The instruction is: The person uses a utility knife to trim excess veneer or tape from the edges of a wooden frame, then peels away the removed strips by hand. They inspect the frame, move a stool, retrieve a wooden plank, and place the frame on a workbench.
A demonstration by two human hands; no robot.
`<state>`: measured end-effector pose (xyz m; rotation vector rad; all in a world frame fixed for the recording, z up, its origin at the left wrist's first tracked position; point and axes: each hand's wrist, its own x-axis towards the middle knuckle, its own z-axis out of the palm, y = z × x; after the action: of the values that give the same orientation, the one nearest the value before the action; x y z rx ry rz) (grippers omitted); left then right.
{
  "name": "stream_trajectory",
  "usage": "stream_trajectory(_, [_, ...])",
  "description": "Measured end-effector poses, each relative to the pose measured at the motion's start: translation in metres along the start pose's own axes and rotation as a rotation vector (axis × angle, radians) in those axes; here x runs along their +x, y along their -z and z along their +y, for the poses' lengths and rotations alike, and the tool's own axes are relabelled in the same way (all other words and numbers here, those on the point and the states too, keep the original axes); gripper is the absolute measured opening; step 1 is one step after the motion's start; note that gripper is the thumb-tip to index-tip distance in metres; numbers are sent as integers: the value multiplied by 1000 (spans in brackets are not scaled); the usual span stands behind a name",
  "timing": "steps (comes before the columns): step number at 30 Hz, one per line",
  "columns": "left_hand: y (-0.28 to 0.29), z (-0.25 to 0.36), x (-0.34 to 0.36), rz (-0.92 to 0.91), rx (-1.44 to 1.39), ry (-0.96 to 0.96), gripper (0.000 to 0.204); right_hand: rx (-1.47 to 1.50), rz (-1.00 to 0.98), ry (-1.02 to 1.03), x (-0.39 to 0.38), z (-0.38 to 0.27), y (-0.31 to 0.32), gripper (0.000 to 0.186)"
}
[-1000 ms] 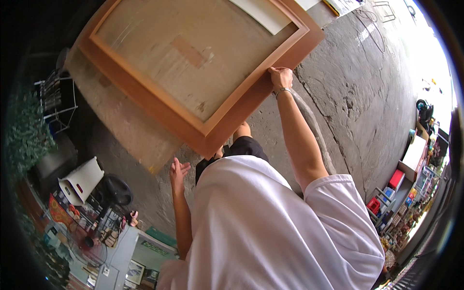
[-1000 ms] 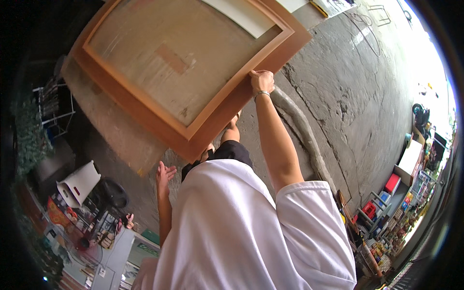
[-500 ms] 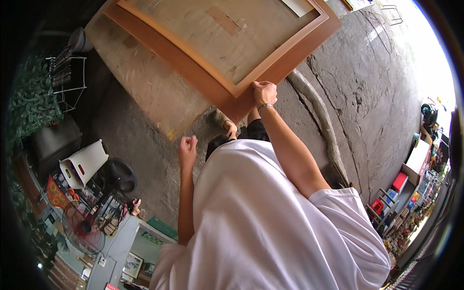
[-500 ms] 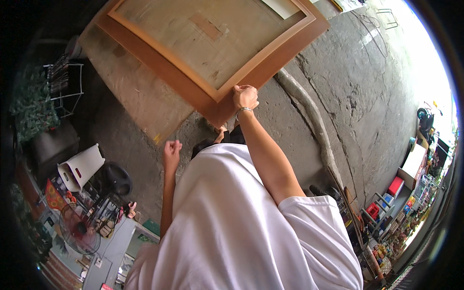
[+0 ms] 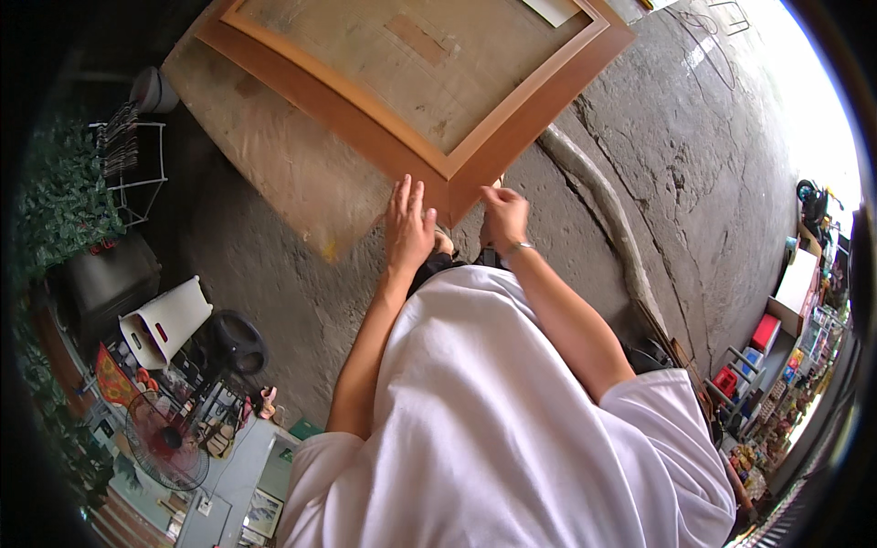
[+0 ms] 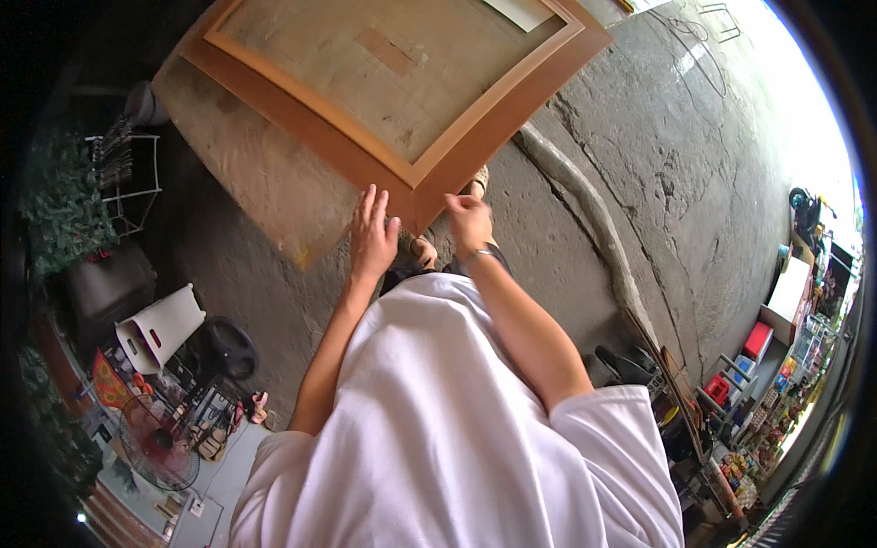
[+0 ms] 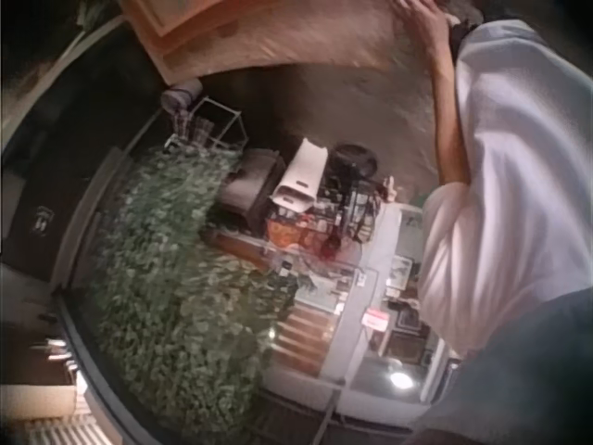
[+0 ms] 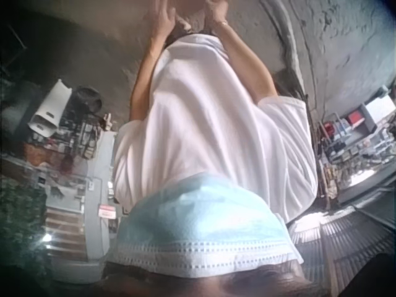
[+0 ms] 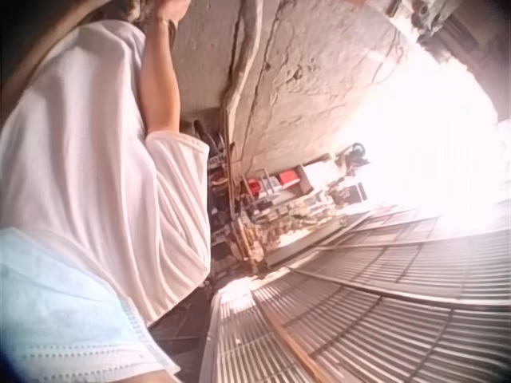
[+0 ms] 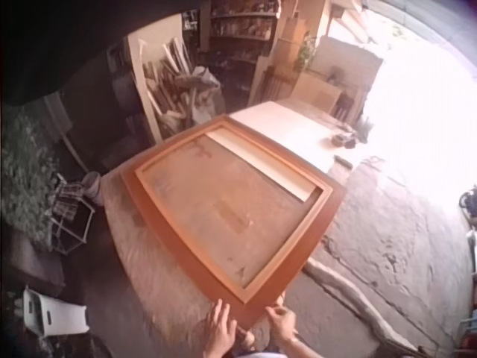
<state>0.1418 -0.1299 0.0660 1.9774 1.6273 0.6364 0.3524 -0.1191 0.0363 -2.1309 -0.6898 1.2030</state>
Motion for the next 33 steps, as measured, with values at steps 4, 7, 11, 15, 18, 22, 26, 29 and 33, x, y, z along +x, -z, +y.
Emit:
stream_trajectory(4, [-26, 14, 17, -88, 95, -8, 77, -85, 95, 100, 24, 27, 118, 23])
stream_trajectory(7, [-39, 28, 20, -128, 166, 19, 86, -180, 188, -37, 33, 66, 194, 29])
stream_trajectory(11, [-51, 52, 23, -175, 308, 109, 88, -397, 212, -99, 35, 121, 256, 30])
stream_trajectory(15, [-64, 73, 33, -118, 392, 186, 84, -378, 118, -177, 30, 163, 283, 28])
stream_trajectory(18, [-74, 94, 41, -174, 544, 218, 87, -329, -20, -228, 40, 187, 303, 27])
stream_trajectory(22, [-74, 128, 64, -327, 609, 514, 86, -279, -188, -279, 76, 221, 357, 25])
stream_trajectory(26, [-92, 161, 111, -256, 394, 575, 86, -113, -6, -326, 139, 244, 418, 24])
stream_trajectory(29, [-149, 191, 147, -215, 257, 314, 92, -47, 65, -232, 195, 233, 464, 24])
stream_trajectory(33, [-219, 227, 197, -261, 333, 289, 104, 114, 129, -29, 250, 181, 510, 25])
